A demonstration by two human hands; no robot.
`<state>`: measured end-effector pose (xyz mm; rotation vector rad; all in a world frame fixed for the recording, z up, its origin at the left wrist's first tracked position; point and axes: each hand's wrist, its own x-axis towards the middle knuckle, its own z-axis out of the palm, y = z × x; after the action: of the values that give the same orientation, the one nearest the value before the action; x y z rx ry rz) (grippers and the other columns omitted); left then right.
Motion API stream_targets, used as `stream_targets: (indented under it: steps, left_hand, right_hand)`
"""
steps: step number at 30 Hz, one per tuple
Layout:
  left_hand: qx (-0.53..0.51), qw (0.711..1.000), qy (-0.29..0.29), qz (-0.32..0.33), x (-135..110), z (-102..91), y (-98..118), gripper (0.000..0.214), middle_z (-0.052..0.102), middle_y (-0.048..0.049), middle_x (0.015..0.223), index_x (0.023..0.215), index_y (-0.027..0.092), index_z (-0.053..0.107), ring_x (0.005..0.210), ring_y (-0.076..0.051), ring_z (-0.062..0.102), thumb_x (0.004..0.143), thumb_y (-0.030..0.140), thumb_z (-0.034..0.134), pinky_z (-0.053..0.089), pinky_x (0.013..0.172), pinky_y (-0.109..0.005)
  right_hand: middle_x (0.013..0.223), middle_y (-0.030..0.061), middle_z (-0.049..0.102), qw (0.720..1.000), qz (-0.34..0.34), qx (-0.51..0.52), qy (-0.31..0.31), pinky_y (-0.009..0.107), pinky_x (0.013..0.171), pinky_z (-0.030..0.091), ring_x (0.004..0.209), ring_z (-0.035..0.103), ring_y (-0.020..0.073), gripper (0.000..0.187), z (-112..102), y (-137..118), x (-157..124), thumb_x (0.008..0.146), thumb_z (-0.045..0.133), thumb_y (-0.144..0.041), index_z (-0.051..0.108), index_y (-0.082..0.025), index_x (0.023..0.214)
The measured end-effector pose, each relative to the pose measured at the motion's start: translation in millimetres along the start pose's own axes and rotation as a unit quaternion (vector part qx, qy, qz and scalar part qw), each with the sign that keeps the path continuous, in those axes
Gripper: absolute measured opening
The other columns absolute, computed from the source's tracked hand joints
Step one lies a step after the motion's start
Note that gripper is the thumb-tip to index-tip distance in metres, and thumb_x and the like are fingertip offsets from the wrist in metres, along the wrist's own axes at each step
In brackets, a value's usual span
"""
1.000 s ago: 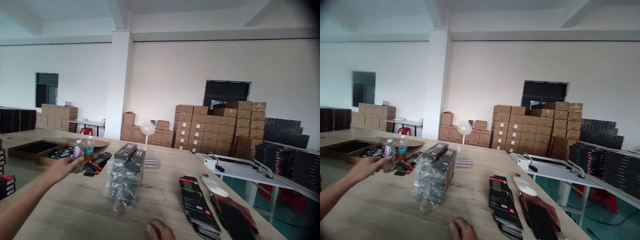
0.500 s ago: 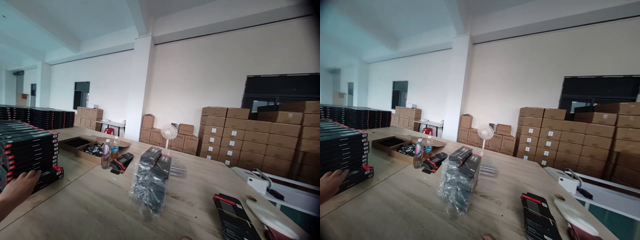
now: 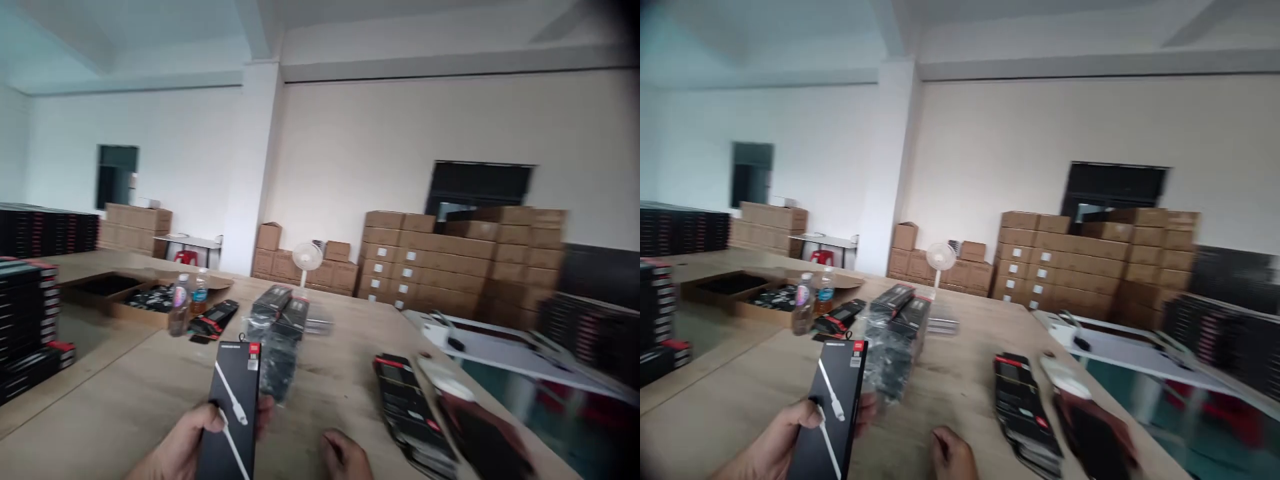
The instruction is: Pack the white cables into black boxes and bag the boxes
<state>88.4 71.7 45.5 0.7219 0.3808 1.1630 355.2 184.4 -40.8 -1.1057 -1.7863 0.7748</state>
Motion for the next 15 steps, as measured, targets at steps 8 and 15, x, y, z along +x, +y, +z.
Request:
stream_targets:
  steps: [8,15]
  left_hand:
    - [-0.083,0.980,-0.029,-0.179,76.2,-16.9,-91.6,0.065,0.071,-0.0148,0.080,0.104,0.015,0.068,0.072,-0.029,0.067,0.065,0.066,0.060,0.052,0.067,-0.040]
    - [0.051,0.973,-0.024,-0.224,78.0,-39.6,-91.7,0.062,0.067,-0.0090,0.064,0.065,0.017,0.070,0.045,-0.016,0.057,0.071,0.075,0.050,0.041,0.042,-0.025]
  right_hand:
    - [0.060,-0.0025,0.062,0.997,0.066,-0.005,0.027,0.024,0.057,0.042,0.059,0.055,0.0156,0.011,-66.2,-32.2,-43.3,0.068,0.062,-0.029,0.068,-0.021,0.066]
    - [0.051,0.0013,0.060,0.902,0.170,-0.332,0.217,0.031,0.055,0.039,0.055,0.055,0.0217,0.019,-276.9,-16.7,-104.5,0.061,0.059,-0.040,0.061,-0.024,0.053]
